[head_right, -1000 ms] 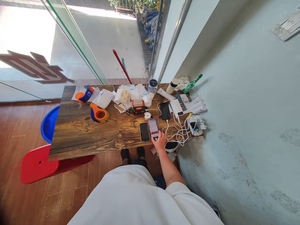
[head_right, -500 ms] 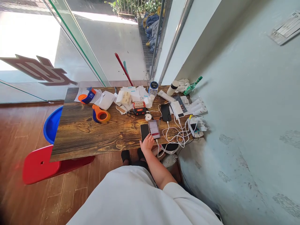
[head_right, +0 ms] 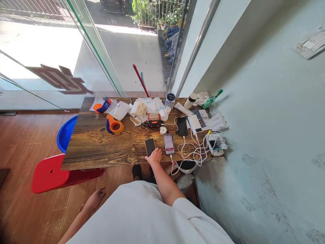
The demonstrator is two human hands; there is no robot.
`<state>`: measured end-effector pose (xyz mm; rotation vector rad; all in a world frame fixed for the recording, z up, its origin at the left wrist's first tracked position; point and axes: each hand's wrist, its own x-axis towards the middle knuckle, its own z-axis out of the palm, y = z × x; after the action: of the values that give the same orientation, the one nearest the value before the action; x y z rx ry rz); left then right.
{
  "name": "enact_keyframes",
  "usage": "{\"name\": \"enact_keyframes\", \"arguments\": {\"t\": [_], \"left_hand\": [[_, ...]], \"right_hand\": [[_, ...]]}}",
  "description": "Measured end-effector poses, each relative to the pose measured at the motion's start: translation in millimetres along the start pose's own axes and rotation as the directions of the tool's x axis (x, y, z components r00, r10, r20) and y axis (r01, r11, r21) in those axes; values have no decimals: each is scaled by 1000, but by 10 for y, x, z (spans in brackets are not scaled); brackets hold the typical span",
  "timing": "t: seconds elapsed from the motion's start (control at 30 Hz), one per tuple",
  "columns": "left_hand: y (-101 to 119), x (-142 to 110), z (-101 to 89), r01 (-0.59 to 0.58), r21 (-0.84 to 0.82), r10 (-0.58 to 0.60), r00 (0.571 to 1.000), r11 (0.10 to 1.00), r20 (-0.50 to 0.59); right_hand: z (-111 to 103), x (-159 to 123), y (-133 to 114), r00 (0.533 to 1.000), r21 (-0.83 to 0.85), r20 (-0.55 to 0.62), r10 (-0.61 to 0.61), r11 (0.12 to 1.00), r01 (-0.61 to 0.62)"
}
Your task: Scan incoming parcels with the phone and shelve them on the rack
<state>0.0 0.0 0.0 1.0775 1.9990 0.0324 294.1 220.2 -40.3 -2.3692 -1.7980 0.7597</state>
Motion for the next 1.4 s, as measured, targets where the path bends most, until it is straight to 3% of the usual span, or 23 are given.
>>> {"name": "enact_keyframes", "arguments": {"t": [0.1,0.2,0.3,0.4,0.47,0.53,0.67,0.77,0.87,0.93,1.0,1.07,1.13,1.27,1.4], "left_hand": [[378,270,-87,-83,-139,79,996,987,-31],[956,373,-146,-228,-291,222,974,929,-55],[1517,217,-105,-323,-439,331,942,838,-61],[1915,-102,-30,-273,-637,347,938,721,-10],[2077,-330,-11,-200,-815,363,932,544,14],[2165,-534,-30,-157,-938,388,921,308,-27],[2128,-868,-170,-129,-988,357,922,-81,-150],[1908,-1101,-344,-247,-929,230,921,-277,-314],[1536,-1328,-542,-378,-862,137,887,-337,-442],[1217,-1462,-670,-392,-853,132,879,-346,-457],[855,-1573,-794,-391,-845,128,878,-363,-462],[457,-1665,-926,-404,-828,111,872,-389,-477],[31,-1744,-1081,-434,-805,87,858,-405,-507],[-867,-1923,-1480,-486,-773,39,837,-408,-546],[-1705,-2171,-1915,-501,-767,24,831,-401,-555]], "right_hand": [[-121,-14,9,995,110,45,-94,990,89],[-292,-105,19,980,255,74,-185,953,161],[-499,-265,-11,953,432,52,-299,867,248],[-729,-451,-114,902,597,11,-431,727,340],[-879,-582,-224,855,674,0,-519,632,384],[-1008,-731,-359,796,724,1,-605,550,417],[-1189,-1117,-685,660,770,40,-750,444,459],[-1265,-1435,-992,494,829,113,-862,356,431],[-1256,-1680,-1387,288,942,209,-935,272,197],[-1178,-1808,-1704,138,954,286,-948,295,51],[-1037,-1957,-2051,-4,935,355,-935,355,17],[-842,-2176,-2408,-87,914,405,-910,403,39],[-610,-2488,-2761,-88,899,439,-894,436,48],[-101,-3311,-3398,21,894,448,-894,448,24],[388,-4132,-3906,96,914,403,-910,405,-4]]}}
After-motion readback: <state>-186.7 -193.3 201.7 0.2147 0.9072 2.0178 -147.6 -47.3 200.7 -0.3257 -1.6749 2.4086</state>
